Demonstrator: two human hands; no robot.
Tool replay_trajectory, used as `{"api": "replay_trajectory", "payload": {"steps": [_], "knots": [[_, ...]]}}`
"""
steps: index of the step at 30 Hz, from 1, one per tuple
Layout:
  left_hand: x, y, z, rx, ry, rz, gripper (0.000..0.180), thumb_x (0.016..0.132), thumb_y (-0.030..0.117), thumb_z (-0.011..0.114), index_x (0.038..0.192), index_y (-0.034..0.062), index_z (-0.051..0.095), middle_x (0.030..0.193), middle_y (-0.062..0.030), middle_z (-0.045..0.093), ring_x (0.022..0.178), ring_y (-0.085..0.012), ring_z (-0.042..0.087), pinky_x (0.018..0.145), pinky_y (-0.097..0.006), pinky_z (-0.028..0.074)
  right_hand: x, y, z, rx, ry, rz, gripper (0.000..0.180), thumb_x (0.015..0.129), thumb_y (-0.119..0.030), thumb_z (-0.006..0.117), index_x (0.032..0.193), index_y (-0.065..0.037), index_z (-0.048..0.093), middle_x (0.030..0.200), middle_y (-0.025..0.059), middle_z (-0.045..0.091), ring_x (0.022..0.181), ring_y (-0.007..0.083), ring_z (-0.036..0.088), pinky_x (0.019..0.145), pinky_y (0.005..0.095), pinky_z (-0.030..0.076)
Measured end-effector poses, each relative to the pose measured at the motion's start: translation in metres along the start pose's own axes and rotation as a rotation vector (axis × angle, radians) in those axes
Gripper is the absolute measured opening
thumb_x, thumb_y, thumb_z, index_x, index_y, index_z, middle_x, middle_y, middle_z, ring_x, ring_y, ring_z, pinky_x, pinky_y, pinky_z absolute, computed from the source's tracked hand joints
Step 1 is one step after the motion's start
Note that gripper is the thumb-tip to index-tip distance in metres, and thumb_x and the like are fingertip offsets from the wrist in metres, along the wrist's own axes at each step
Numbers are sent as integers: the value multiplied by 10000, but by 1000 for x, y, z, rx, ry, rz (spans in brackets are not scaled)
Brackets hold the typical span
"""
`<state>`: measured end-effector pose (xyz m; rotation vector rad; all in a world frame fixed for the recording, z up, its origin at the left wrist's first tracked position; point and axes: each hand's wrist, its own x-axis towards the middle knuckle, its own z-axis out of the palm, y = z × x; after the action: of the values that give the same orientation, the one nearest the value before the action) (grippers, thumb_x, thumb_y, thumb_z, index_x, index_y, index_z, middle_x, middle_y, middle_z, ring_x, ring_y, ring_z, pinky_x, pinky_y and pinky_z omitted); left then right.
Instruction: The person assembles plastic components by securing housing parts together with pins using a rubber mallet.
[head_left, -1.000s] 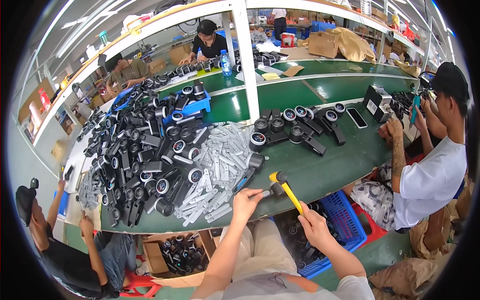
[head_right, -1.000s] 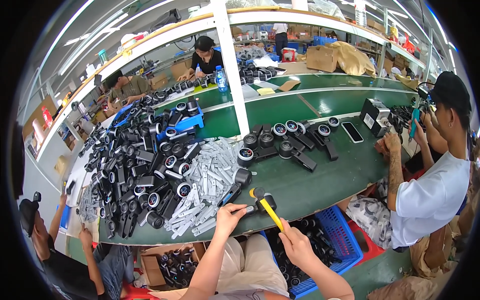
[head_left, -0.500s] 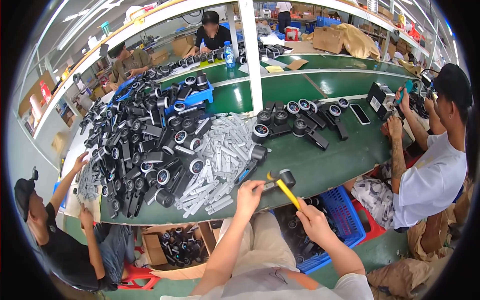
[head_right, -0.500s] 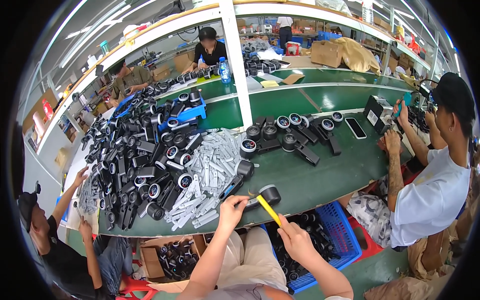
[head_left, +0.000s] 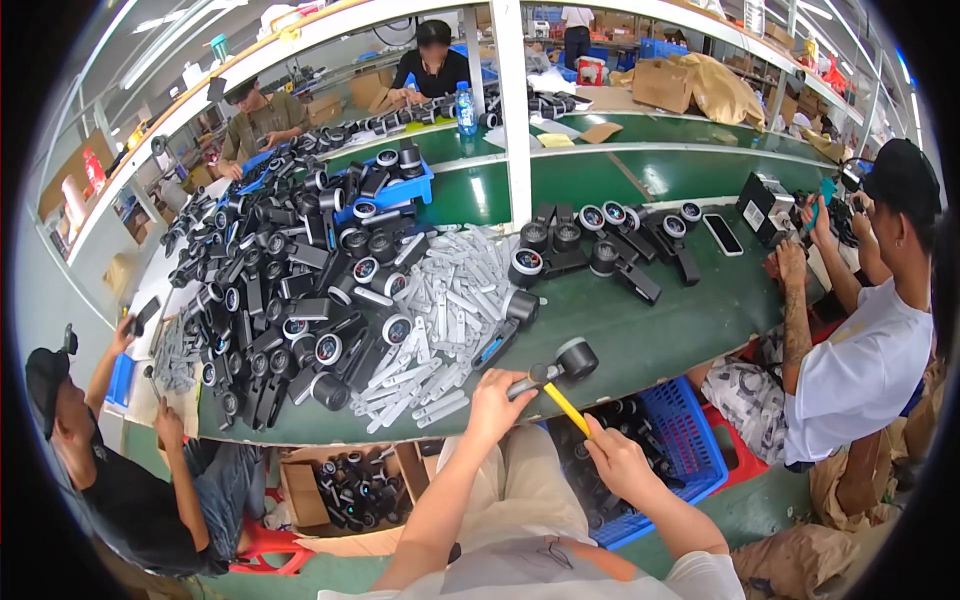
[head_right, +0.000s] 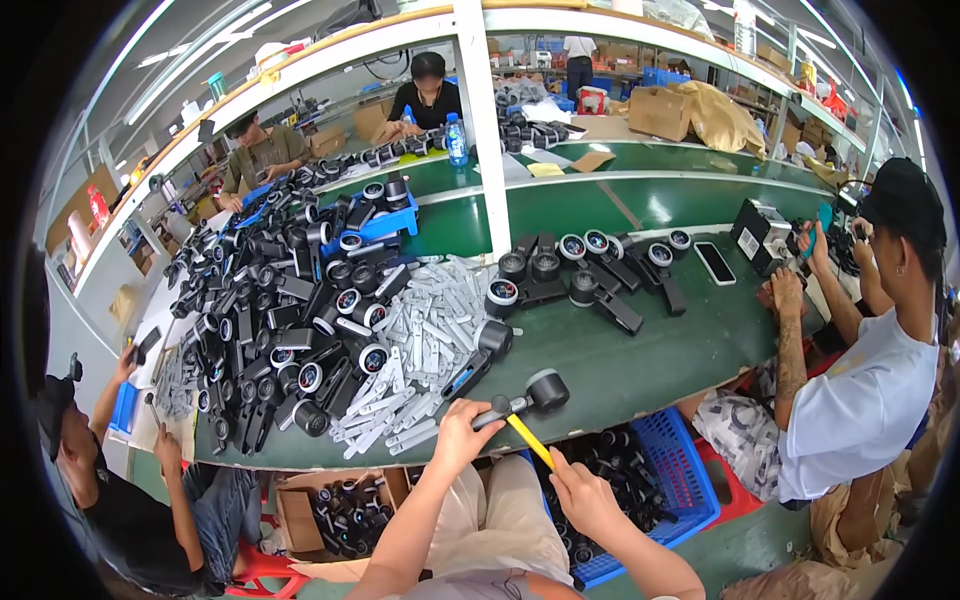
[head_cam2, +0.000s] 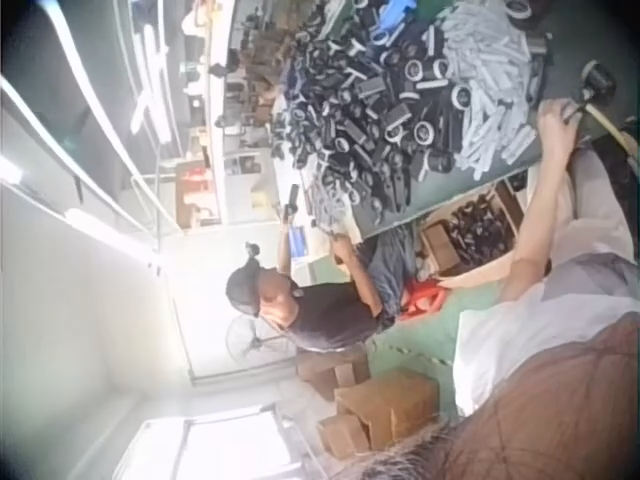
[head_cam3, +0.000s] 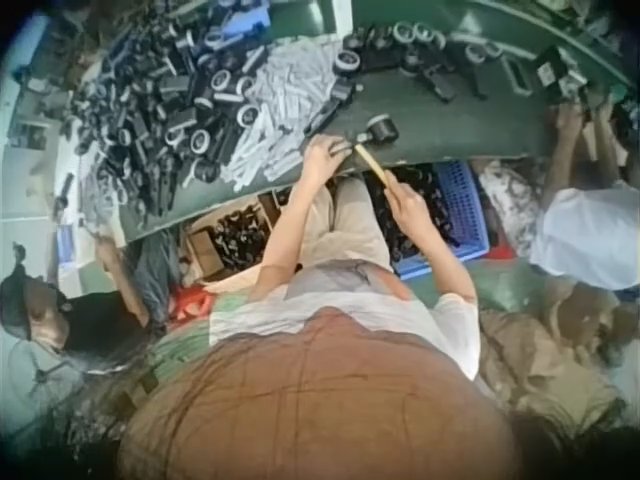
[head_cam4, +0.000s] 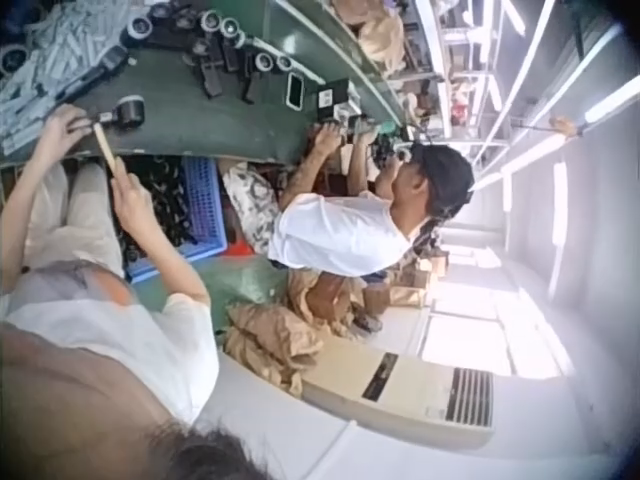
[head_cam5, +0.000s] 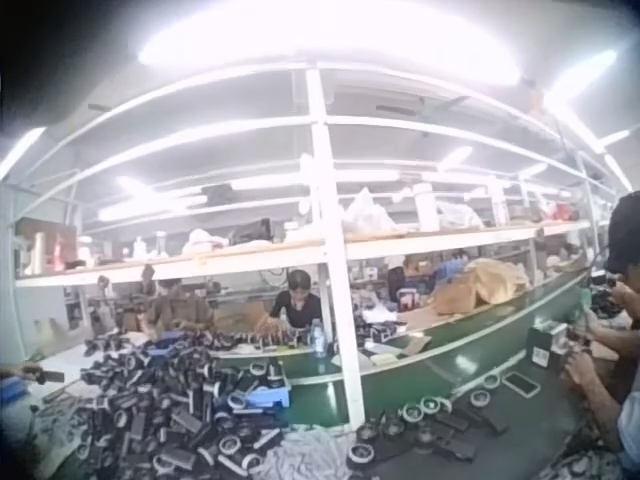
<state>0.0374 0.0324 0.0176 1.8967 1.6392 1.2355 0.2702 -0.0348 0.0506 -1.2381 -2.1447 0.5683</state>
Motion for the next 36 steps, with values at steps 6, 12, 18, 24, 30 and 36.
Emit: {"api": "replay_trajectory", "payload": {"steps": [6,12,18,24,30,36], "knots": [[-5,-13,6,-14,-10,-10,372,710,184,787,1030,46,657,904,-139,659,927,-325,602,829,-396,479,4,-7,2,-11,-21,49,396,896,-113,584,1275,-18,517,805,163,563,641,377,598,547,437,492],[-18,-15,3,-325,36,-202,703,696,89,804,1305,97,454,1010,-116,697,889,-246,678,790,-315,511,2,-18,-1,97,93,-82,409,888,-107,595,1278,-14,515,813,163,565,642,361,599,543,425,494],[-16,-19,9,-282,87,-227,756,672,45,798,1323,83,417,922,-111,709,798,-208,673,740,-305,511,6,-28,1,118,-35,-49,413,877,-80,597,1274,-2,516,769,172,564,683,353,593,602,411,490],[-16,-25,12,-330,100,-206,779,670,43,796,1338,93,397,861,-89,703,732,-169,656,707,-287,503,6,-23,9,97,-86,-30,423,884,-89,589,1290,-10,502,779,174,572,694,360,599,610,414,496],[-14,-22,9,-307,84,-256,794,663,73,824,1333,86,398,866,-81,706,753,-148,654,692,-274,500,4,-23,11,64,-118,-19,420,873,-74,601,1277,6,514,791,175,581,674,354,595,606,405,498],[-16,-23,8,-237,79,-221,787,658,111,845,1308,76,402,969,-95,712,874,-226,684,796,-319,519,4,-21,18,-37,-164,-36,421,873,-86,597,1283,-25,520,777,167,583,672,354,596,591,411,496]]}}
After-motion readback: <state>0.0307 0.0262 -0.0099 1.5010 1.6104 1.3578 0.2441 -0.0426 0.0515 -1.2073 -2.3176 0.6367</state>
